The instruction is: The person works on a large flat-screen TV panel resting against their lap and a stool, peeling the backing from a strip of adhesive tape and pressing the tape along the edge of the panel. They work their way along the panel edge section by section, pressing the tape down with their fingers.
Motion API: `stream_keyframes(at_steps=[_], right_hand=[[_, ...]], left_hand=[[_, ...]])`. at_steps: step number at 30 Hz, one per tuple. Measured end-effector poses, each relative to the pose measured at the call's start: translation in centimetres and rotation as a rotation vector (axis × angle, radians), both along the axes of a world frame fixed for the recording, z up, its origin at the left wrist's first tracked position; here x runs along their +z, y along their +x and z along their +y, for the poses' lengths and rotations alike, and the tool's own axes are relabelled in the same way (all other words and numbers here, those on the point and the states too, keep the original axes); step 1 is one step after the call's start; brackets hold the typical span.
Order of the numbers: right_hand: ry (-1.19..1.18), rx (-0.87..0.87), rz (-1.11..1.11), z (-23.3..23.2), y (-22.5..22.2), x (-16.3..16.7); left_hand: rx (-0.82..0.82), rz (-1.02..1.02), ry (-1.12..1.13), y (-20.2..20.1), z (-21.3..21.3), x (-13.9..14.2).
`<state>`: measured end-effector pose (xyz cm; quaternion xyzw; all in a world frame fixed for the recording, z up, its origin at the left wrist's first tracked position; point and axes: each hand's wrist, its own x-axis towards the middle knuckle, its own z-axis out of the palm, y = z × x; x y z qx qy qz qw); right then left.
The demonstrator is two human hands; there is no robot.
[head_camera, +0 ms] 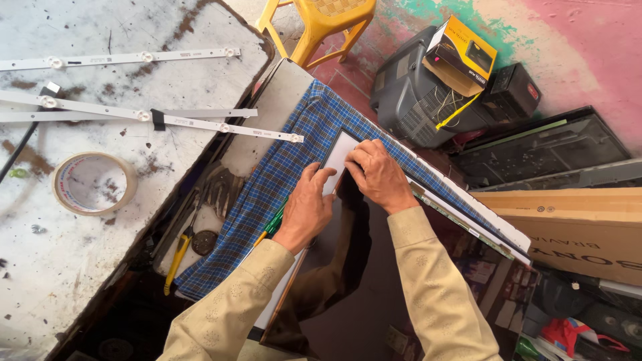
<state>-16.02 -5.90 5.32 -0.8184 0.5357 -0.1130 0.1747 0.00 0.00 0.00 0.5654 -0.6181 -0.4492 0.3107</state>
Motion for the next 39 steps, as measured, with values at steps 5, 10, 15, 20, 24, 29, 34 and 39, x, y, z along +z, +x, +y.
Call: stream_keyframes(at_steps=[5, 10, 15, 20, 24, 29, 34, 39], right_hand=[[-0.084, -0.044, -0.06, -0.1, -0.7, 0.3], [-0.06, -0.054, -0.105, 0.1, -0.5, 0.4], [-0.068, 0.019, -0.036, -0.2, 0.4, 0.6], [-0.123, 0.12, 0.053, -0.8, 1.2, 1.0], [-0.254, -0.009, 0.046, -1.7, 0.8, 1.5], [-0.262, -0.451, -0.152, -3.7, -1.4, 2.7], [-0.089, -0.266, -0.184, -2.1, -0.6, 2.3], [-0.075, -0.173, -0.067, -1.1, 0.8, 1.3]], left_hand=[[0.004, 0.019, 0.029, 0.3, 0.0, 0.1], [0.003, 0.018, 0.019, 0.4, 0.0, 0.3], [-0.006, 0.012, 0.043, 0.5, -0.1, 0.2], [0.02, 0.018, -0.037, 0.4, 0.1, 0.3], [0.008, 0.026, 0.017, 0.5, 0.0, 0.4], [-0.008, 0.017, 0.046, 0.5, 0.0, 0.5], [-0.01, 0.019, 0.122, 0.5, -0.2, 0.8], [0.012, 0.031, 0.065, 0.6, -0.1, 0.6]])
